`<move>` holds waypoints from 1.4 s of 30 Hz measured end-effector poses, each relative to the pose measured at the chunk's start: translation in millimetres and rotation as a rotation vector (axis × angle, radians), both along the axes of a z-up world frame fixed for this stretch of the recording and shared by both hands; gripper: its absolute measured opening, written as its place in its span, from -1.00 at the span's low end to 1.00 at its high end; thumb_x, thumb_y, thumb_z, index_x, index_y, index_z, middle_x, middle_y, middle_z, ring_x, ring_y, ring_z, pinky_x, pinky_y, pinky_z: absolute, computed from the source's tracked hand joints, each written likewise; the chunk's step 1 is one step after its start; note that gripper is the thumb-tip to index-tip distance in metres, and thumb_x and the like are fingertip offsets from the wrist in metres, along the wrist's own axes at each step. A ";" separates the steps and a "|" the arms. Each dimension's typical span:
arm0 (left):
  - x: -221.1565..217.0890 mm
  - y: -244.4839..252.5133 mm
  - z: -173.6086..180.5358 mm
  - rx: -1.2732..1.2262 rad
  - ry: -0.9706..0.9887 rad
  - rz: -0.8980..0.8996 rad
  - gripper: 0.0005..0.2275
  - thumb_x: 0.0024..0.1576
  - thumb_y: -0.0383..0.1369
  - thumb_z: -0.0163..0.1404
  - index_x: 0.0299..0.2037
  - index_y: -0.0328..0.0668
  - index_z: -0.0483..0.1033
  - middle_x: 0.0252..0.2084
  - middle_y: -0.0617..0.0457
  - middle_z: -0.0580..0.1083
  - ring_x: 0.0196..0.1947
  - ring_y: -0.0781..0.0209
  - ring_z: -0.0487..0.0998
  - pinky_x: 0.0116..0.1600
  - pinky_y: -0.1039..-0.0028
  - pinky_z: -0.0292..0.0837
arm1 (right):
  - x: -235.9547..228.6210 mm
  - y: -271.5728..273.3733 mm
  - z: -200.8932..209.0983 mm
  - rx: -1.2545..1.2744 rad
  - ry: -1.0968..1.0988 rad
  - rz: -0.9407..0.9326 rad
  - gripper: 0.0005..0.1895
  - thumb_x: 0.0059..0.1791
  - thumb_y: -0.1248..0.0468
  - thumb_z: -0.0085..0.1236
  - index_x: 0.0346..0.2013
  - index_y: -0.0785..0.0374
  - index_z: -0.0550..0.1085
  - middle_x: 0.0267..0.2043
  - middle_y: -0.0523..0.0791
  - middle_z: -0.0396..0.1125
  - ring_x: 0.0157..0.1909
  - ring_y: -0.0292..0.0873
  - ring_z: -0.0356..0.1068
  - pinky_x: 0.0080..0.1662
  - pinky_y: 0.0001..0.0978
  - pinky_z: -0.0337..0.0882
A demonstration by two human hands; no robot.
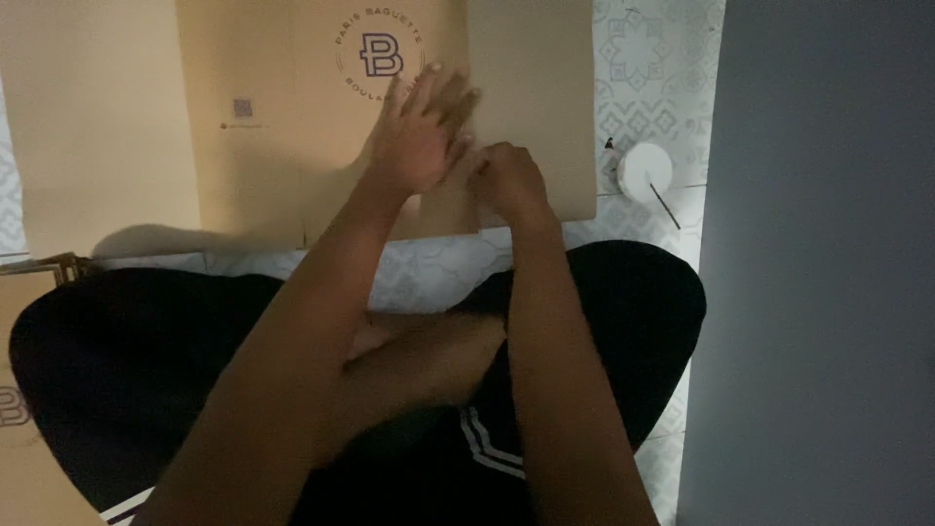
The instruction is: The person applies a white substance from a small container onto a piece of brown packaging material using a swab, while sitting cross-legged on the floor next to a stack of flattened cardboard boxes.
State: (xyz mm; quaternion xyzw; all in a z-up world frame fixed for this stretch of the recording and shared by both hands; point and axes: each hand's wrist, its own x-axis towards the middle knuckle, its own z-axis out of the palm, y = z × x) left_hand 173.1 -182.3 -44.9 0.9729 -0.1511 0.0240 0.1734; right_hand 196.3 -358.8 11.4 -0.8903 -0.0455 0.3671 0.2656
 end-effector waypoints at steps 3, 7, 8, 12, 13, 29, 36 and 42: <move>-4.1 -1.6 5.8 -0.002 -0.041 0.009 -0.44 0.44 0.04 -0.58 0.56 0.01 0.00 0.56 -0.06 0.13 0.53 -0.27 -0.11 0.45 -0.29 -0.29 | -6.1 -7.2 -11.4 -0.070 -0.008 0.101 -0.69 0.06 0.26 -0.02 -0.60 0.09 0.38 -0.45 -0.20 0.38 -0.42 -0.25 0.33 -0.42 -0.32 0.29; -2.0 -0.1 8.0 0.004 0.015 0.019 -0.39 0.38 0.13 -0.65 0.56 0.09 -0.06 0.60 0.04 -0.04 0.56 -0.23 -0.16 0.46 -0.27 -0.32 | -16.4 -8.0 -10.9 -0.136 -0.015 0.174 -0.79 0.02 0.27 0.14 -0.52 0.07 0.46 -0.36 -0.21 0.43 -0.35 -0.23 0.39 -0.34 -0.33 0.36; -1.4 1.0 7.1 0.067 0.115 0.020 -0.35 0.33 0.20 -0.73 0.59 0.20 -0.28 0.65 0.12 -0.20 0.61 -0.18 -0.27 0.52 -0.18 -0.43 | -20.7 -8.2 -8.7 -0.118 -0.040 0.182 -0.83 0.00 0.28 0.22 -0.50 0.04 0.50 -0.35 -0.25 0.45 -0.32 -0.26 0.42 -0.30 -0.36 0.39; -4.2 -0.7 20.0 0.053 0.033 0.010 -0.38 0.38 0.12 -0.68 0.58 0.07 -0.03 0.60 0.04 -0.01 0.55 -0.22 -0.14 0.46 -0.23 -0.29 | -34.0 -16.3 -19.5 -0.120 -0.063 0.183 -0.87 -0.02 0.24 0.24 -0.40 0.19 0.50 -0.26 -0.07 0.47 -0.24 -0.08 0.47 -0.22 -0.20 0.48; -3.9 -0.9 20.2 0.044 0.019 0.016 -0.41 0.40 0.07 -0.64 0.57 0.06 0.00 0.60 0.02 0.00 0.54 -0.24 -0.13 0.45 -0.22 -0.26 | -36.2 -19.5 -26.9 -0.124 -0.076 0.204 -0.86 0.02 0.21 0.12 -0.34 0.21 0.49 -0.26 -0.07 0.45 -0.24 -0.07 0.45 -0.24 -0.19 0.46; 21.8 -1.6 15.8 0.432 -0.093 0.013 -0.69 0.17 -0.15 0.03 0.04 -0.01 0.63 0.32 0.00 0.41 0.34 -0.14 0.22 0.17 -0.03 0.17 | -65.4 -2.9 -76.0 -0.236 -0.832 0.596 -0.06 0.04 0.17 0.26 0.53 0.42 -0.07 0.61 0.12 -0.32 0.44 0.40 0.04 0.36 -0.04 0.33; 47.5 6.3 -7.2 0.122 -0.168 0.056 -0.48 0.43 -0.10 -0.38 0.49 -0.24 0.19 0.51 -0.08 0.21 0.53 -0.12 -0.06 0.50 -0.13 -0.25 | -64.2 1.9 -61.1 -0.236 -0.734 0.518 -0.06 0.08 0.28 0.14 0.54 0.42 -0.23 0.64 0.03 -0.39 0.50 0.30 0.02 0.09 -0.05 0.52; 84.1 5.3 -11.7 0.159 0.011 0.118 -0.40 0.38 -0.01 -0.38 0.53 -0.22 -0.01 0.53 -0.14 0.13 0.51 -0.19 -0.01 0.47 -0.12 -0.25 | -64.9 6.9 -25.2 -0.191 -0.741 0.548 -0.42 0.02 0.45 0.05 0.35 0.48 0.27 0.59 0.10 -0.25 0.43 0.39 0.05 -0.05 0.12 0.54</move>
